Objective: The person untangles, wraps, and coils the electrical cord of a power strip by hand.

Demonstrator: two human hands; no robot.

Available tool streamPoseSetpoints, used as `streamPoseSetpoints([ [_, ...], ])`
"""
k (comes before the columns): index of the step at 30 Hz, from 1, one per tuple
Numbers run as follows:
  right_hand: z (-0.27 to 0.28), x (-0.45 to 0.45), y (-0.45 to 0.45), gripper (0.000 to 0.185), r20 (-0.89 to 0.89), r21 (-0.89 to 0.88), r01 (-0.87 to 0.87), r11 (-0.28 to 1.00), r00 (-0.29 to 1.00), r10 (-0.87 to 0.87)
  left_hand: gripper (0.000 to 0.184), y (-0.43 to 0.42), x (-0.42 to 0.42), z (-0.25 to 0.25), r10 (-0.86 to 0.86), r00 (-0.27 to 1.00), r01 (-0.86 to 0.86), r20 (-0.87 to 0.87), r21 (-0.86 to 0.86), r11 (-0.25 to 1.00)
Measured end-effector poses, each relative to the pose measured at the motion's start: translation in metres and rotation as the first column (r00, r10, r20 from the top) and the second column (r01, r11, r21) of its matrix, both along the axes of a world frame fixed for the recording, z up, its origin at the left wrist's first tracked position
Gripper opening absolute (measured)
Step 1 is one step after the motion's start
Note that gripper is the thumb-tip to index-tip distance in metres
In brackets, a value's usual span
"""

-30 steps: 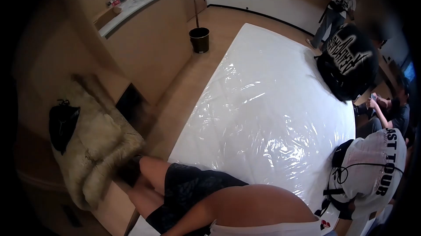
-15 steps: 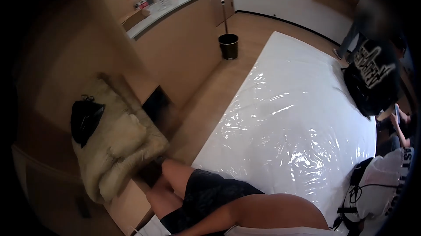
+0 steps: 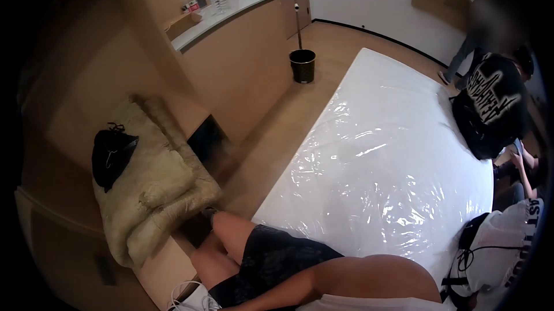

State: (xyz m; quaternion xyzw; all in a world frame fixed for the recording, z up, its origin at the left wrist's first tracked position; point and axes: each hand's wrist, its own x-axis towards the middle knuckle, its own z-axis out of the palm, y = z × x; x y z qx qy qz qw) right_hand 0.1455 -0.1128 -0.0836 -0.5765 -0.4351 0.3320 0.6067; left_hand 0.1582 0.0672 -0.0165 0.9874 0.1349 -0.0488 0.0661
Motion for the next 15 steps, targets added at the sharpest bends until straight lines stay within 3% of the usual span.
streamPoseSetpoints([
  [1,0.004,-0.002,-0.003,0.024,-0.035,0.006,0.015,1.000,0.999,-0.015,0.047,0.001,0.000,0.001,-0.004,1.000,0.004,-0.008,0.002,1.000],
  [6,-0.006,0.010,0.014,0.026,0.115,-0.055,-0.029,0.998,0.993,0.035,0.048,0.006,-0.005,0.006,-0.006,1.000,0.007,-0.028,0.012,1.000],
  [9,-0.005,0.008,0.011,0.025,-0.190,-0.013,-0.144,0.990,0.972,0.139,0.048,0.013,-0.015,0.010,0.003,0.999,-0.002,-0.045,0.015,1.000],
  [13,0.018,0.016,-0.007,0.022,-0.002,-0.112,-0.088,0.990,0.996,0.088,0.049,0.026,-0.032,0.019,0.049,0.996,-0.047,-0.080,0.023,0.999],
  [14,0.020,0.017,-0.008,0.026,-0.064,-0.152,-0.100,0.983,0.994,0.091,0.049,0.031,-0.038,0.022,0.057,0.994,-0.054,-0.093,0.027,0.998],
  [15,0.014,0.012,0.004,0.021,-0.232,0.010,-0.073,0.997,0.970,0.073,0.049,0.035,-0.043,0.025,0.069,0.993,-0.066,-0.101,0.029,0.997],
])
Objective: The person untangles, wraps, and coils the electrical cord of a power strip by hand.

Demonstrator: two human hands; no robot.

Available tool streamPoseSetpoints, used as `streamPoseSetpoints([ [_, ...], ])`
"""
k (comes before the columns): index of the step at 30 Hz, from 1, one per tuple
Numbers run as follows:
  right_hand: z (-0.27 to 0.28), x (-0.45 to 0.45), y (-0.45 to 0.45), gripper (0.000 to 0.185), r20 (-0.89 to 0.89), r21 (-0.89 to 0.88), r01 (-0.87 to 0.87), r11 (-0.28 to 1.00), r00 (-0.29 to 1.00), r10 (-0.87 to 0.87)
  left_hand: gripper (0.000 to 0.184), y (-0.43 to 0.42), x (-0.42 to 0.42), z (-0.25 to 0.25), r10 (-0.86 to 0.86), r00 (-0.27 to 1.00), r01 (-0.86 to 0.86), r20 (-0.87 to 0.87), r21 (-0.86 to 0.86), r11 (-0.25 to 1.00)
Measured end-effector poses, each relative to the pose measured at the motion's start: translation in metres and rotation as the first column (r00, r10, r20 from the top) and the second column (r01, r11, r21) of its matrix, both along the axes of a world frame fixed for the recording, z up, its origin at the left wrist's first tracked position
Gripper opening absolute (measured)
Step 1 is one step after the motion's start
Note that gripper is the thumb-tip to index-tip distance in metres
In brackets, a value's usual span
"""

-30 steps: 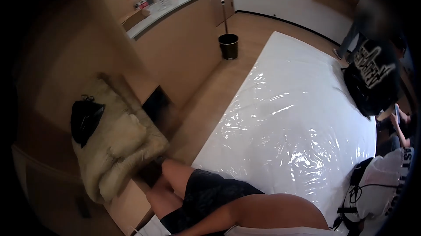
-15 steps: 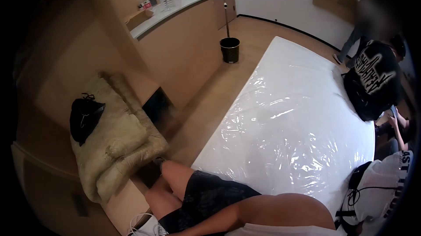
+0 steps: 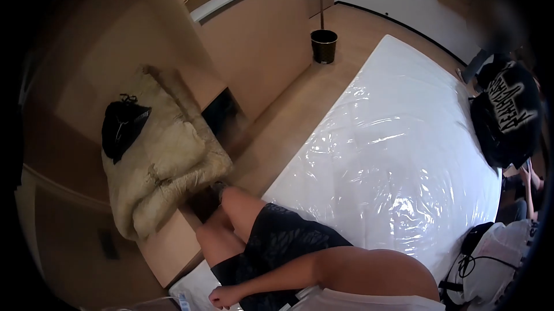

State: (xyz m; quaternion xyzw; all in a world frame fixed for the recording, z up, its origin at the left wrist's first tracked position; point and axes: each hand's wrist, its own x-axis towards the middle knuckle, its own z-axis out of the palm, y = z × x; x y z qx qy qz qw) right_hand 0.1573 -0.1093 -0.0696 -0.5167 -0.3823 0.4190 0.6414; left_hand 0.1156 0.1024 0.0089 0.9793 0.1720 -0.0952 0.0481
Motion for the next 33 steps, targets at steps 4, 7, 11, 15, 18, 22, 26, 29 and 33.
streamPoseSetpoints([
  [4,-0.003,-0.008,0.003,0.015,-0.118,0.052,0.039,0.998,0.992,-0.033,0.050,0.021,-0.032,0.016,0.052,0.998,-0.051,-0.047,0.011,0.999],
  [7,0.000,-0.005,-0.002,0.016,-0.108,0.031,0.032,0.999,0.994,-0.029,0.050,0.040,-0.059,0.029,0.106,0.989,-0.105,-0.102,0.019,0.994],
  [11,-0.004,-0.005,-0.007,0.015,-0.161,0.066,0.049,0.997,0.986,-0.038,0.051,0.055,-0.102,0.048,0.135,0.957,-0.142,-0.257,-0.009,0.990],
  [15,-0.017,-0.007,-0.004,0.019,-0.227,0.136,0.054,0.989,0.974,-0.022,0.050,0.004,-0.095,0.048,-0.042,0.920,-0.072,-0.390,-0.274,0.959],
  [18,-0.014,-0.007,-0.005,0.017,-0.277,0.092,0.020,0.996,0.961,0.006,0.037,-0.011,-0.088,0.093,0.071,0.942,-0.182,-0.328,-0.321,0.929],
  [22,-0.009,-0.001,-0.005,0.015,-0.266,0.070,0.002,0.998,0.964,0.017,0.023,0.035,-0.105,0.145,-0.146,0.870,0.174,0.471,-0.015,0.985],
  [26,-0.017,-0.004,-0.004,0.013,-0.245,0.054,-0.009,0.998,0.969,0.022,0.028,0.047,-0.107,0.197,0.255,0.628,-0.170,0.735,-0.189,0.967],
  [29,-0.020,-0.003,-0.004,0.012,-0.231,0.053,-0.027,0.998,0.972,0.039,0.018,0.051,-0.106,0.190,0.276,0.603,-0.295,0.748,-0.113,0.949],
  [33,0.008,-0.001,-0.015,0.013,-0.404,0.028,0.003,1.000,0.915,0.008,0.012,0.041,-0.094,0.101,0.313,0.893,-0.349,0.322,0.060,0.935],
])
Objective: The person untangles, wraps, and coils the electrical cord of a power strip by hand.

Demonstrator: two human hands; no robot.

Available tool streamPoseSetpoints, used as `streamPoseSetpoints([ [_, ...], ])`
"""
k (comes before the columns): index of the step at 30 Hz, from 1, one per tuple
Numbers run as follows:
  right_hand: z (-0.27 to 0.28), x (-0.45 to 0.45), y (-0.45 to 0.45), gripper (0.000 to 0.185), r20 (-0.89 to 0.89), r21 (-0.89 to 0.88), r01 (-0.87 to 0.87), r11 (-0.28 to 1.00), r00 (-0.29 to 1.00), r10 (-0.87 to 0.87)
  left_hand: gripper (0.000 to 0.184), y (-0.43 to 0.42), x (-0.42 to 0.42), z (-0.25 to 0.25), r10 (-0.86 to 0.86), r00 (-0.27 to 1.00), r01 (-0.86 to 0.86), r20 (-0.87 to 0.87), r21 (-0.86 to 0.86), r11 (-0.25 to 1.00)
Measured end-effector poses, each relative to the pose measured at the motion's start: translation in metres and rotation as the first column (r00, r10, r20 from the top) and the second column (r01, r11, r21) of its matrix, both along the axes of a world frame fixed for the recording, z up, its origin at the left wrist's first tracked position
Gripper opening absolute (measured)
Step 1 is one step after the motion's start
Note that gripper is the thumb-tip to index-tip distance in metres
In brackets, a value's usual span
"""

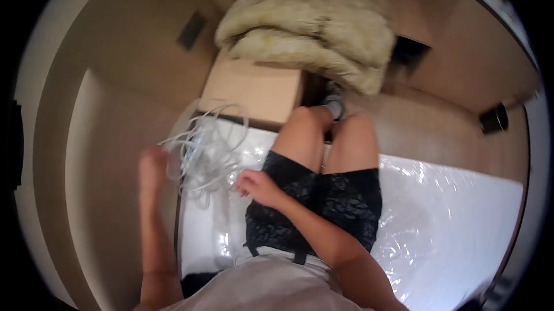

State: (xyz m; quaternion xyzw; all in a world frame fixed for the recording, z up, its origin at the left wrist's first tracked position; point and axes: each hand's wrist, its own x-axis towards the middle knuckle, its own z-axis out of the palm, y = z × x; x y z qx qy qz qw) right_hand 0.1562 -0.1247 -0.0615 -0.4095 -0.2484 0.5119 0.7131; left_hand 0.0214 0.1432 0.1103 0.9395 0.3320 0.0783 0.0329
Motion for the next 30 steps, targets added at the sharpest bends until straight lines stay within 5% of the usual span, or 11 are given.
streamPoseSetpoints([
  [1,0.004,0.000,-0.003,0.013,0.008,-0.014,-0.012,1.000,1.000,0.012,0.023,0.010,-0.010,-0.029,-0.026,0.906,-0.061,-0.422,-0.192,0.979],
  [2,0.007,-0.002,-0.007,0.013,0.035,-0.039,-0.026,0.999,0.999,0.028,0.043,0.027,-0.049,-0.095,-0.195,0.871,0.167,-0.451,-0.103,0.981],
  [3,0.010,-0.001,-0.010,0.013,0.067,-0.066,-0.026,0.997,0.997,0.031,0.059,-0.014,-0.034,-0.080,-0.045,0.868,-0.098,-0.494,-0.259,0.961],
  [6,0.006,0.001,-0.008,0.016,0.060,-0.074,-0.056,0.996,0.996,0.061,0.049,-0.047,-0.044,-0.107,0.176,0.984,-0.179,-0.040,-0.361,0.915],
  [10,0.011,0.006,-0.002,0.016,0.016,-0.093,-0.086,0.992,0.996,0.088,0.034,-0.065,-0.053,-0.143,0.386,0.749,-0.388,0.539,-0.116,0.914],
  [13,0.014,0.004,0.003,0.016,0.027,-0.102,-0.115,0.988,0.993,0.118,0.035,-0.052,-0.074,-0.201,0.483,0.822,-0.355,0.302,-0.392,0.849],
  [15,0.014,0.004,0.003,0.016,0.029,-0.125,-0.123,0.984,0.991,0.128,0.036,-0.060,-0.056,-0.198,0.505,0.791,-0.261,0.345,-0.557,0.788],
  [18,0.011,0.004,0.001,0.017,0.032,-0.125,-0.110,0.986,0.993,0.115,0.038,-0.052,-0.049,-0.189,0.477,0.875,-0.362,0.083,-0.542,0.759],
  [25,0.013,0.004,0.001,0.018,0.020,-0.125,-0.098,0.987,0.995,0.101,0.047,-0.044,-0.065,-0.128,0.082,0.984,-0.179,-0.159,-0.882,0.436],
  [26,0.014,0.004,0.002,0.018,0.030,-0.128,-0.102,0.987,0.994,0.107,0.041,-0.059,-0.067,-0.111,0.016,0.999,-0.048,-0.047,-0.812,0.582],
  [30,0.011,0.003,0.001,0.017,0.027,-0.110,-0.102,0.989,0.994,0.105,0.035,-0.054,-0.087,-0.111,0.073,0.988,-0.147,-0.134,-0.720,0.679],
])
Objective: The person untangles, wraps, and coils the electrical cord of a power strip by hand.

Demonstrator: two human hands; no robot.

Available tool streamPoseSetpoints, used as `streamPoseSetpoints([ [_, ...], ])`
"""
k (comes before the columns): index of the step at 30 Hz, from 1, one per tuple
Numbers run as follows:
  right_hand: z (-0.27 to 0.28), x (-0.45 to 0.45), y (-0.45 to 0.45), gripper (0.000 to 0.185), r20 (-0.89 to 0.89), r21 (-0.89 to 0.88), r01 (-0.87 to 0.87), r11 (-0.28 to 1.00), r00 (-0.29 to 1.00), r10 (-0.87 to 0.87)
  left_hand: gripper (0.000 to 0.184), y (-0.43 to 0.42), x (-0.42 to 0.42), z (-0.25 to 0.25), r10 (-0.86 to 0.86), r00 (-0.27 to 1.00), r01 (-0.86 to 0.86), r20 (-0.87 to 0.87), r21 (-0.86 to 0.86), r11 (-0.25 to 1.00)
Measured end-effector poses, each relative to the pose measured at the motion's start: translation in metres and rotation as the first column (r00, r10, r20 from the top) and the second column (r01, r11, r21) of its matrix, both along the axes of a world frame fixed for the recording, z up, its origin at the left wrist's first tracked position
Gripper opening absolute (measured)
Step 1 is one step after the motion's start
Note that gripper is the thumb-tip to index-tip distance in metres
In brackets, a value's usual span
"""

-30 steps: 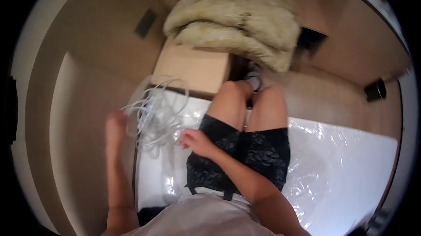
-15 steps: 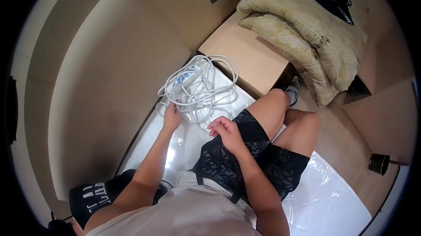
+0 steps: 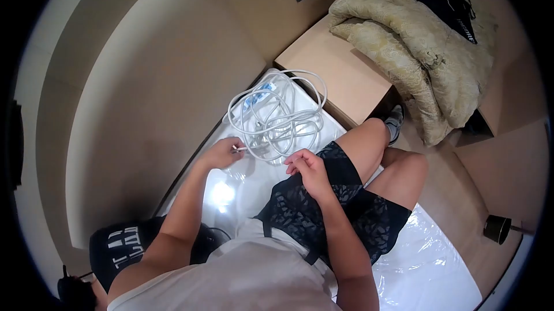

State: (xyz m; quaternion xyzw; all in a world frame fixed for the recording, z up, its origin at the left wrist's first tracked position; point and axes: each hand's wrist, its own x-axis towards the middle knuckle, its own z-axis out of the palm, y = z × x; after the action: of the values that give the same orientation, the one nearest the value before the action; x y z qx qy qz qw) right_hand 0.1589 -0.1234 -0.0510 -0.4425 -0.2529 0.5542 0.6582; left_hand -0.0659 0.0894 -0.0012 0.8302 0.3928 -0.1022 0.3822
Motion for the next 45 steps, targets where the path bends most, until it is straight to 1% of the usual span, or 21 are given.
streamPoseSetpoints([
  [3,-0.001,0.001,0.000,0.017,0.009,0.006,-0.018,1.000,1.000,0.018,0.034,0.005,-0.015,0.011,-0.021,0.983,0.042,-0.181,0.111,0.993],
  [8,-0.001,0.001,-0.001,0.017,0.013,0.011,-0.007,1.000,1.000,0.007,0.042,-0.011,-0.022,0.057,-0.107,0.984,0.118,-0.140,0.073,0.990],
  [11,0.000,0.001,-0.002,0.017,0.018,0.012,-0.007,1.000,1.000,0.007,0.038,-0.010,-0.017,0.096,-0.048,0.990,0.064,-0.131,0.116,0.991],
  [12,-0.001,0.002,-0.002,0.017,0.014,0.017,-0.007,1.000,1.000,0.007,0.032,-0.009,-0.010,0.116,0.026,0.956,-0.022,-0.291,0.019,1.000],
  [15,0.000,0.001,-0.001,0.017,-0.008,0.023,-0.006,1.000,1.000,0.006,0.028,-0.008,-0.025,0.135,-0.014,0.946,0.124,-0.322,0.322,0.939],
  [19,-0.001,0.001,-0.002,0.017,-0.018,0.017,-0.002,1.000,1.000,0.002,0.023,-0.019,-0.006,0.194,0.083,0.930,0.066,-0.357,0.387,0.920],
  [23,-0.002,0.001,-0.001,0.017,-0.001,0.008,-0.009,1.000,1.000,0.009,0.020,-0.021,-0.003,0.219,0.281,0.916,-0.060,-0.287,0.595,0.801],
  [25,-0.002,0.002,-0.001,0.017,0.018,-0.001,-0.009,1.000,1.000,0.009,0.021,-0.029,-0.001,0.252,0.092,0.981,0.039,-0.173,0.635,0.772],
  [26,-0.001,0.002,0.000,0.017,0.012,-0.001,-0.004,1.000,1.000,0.004,0.022,-0.031,0.001,0.271,0.009,0.999,0.009,-0.032,0.531,0.847],
  [27,0.000,0.001,-0.001,0.017,0.006,-0.003,-0.002,1.000,1.000,0.002,0.021,-0.027,-0.004,0.268,-0.075,0.951,-0.067,0.301,0.435,0.898],
  [28,0.001,0.001,-0.001,0.017,0.003,-0.002,-0.002,1.000,1.000,0.002,0.019,-0.030,0.001,0.278,0.034,0.919,-0.135,0.394,0.232,0.963],
  [29,0.001,0.001,0.000,0.017,0.007,0.002,-0.004,1.000,1.000,0.004,0.018,-0.031,0.006,0.288,0.158,0.874,-0.185,0.460,0.015,0.983],
  [34,0.002,0.003,-0.004,0.019,0.061,0.011,-0.054,0.998,0.997,0.053,0.015,-0.020,0.041,0.261,0.065,0.792,0.075,0.608,-0.201,0.977],
  [35,0.007,0.004,-0.007,0.024,0.102,-0.002,-0.087,0.996,0.991,0.087,0.015,-0.022,0.054,0.246,0.094,0.741,0.140,0.664,-0.291,0.946],
  [36,-0.003,0.003,-0.008,0.048,0.189,0.026,-0.144,0.989,0.972,0.136,0.018,-0.028,0.069,0.226,0.147,0.723,0.143,0.675,-0.355,0.924],
  [37,0.015,-0.004,-0.003,0.075,0.313,0.179,-0.050,0.982,0.950,-0.009,0.022,-0.036,0.089,0.208,0.186,0.699,0.158,0.690,-0.403,0.901],
  [39,0.038,-0.002,0.000,0.090,0.653,0.327,-0.058,0.943,0.735,-0.181,0.021,-0.056,0.128,0.173,0.308,0.669,0.298,0.677,-0.623,0.723],
  [41,0.046,-0.005,-0.002,0.092,0.597,0.359,-0.083,0.930,0.786,-0.160,0.021,-0.081,0.167,0.152,0.433,0.595,0.480,0.677,-0.731,0.484],
  [42,0.050,0.000,-0.007,0.088,0.550,0.257,-0.123,0.958,0.834,-0.040,0.022,-0.087,0.184,0.151,0.458,0.574,0.521,0.679,-0.734,0.435],
  [43,0.053,0.005,-0.012,0.061,0.449,0.273,-0.178,0.945,0.893,0.038,0.021,-0.094,0.199,0.152,0.523,0.529,0.477,0.669,-0.743,0.469],
  [45,0.070,0.022,-0.033,0.028,0.175,0.301,-0.223,0.927,0.969,0.176,0.020,-0.100,0.227,0.158,0.564,0.455,0.418,0.689,-0.724,0.549],
])
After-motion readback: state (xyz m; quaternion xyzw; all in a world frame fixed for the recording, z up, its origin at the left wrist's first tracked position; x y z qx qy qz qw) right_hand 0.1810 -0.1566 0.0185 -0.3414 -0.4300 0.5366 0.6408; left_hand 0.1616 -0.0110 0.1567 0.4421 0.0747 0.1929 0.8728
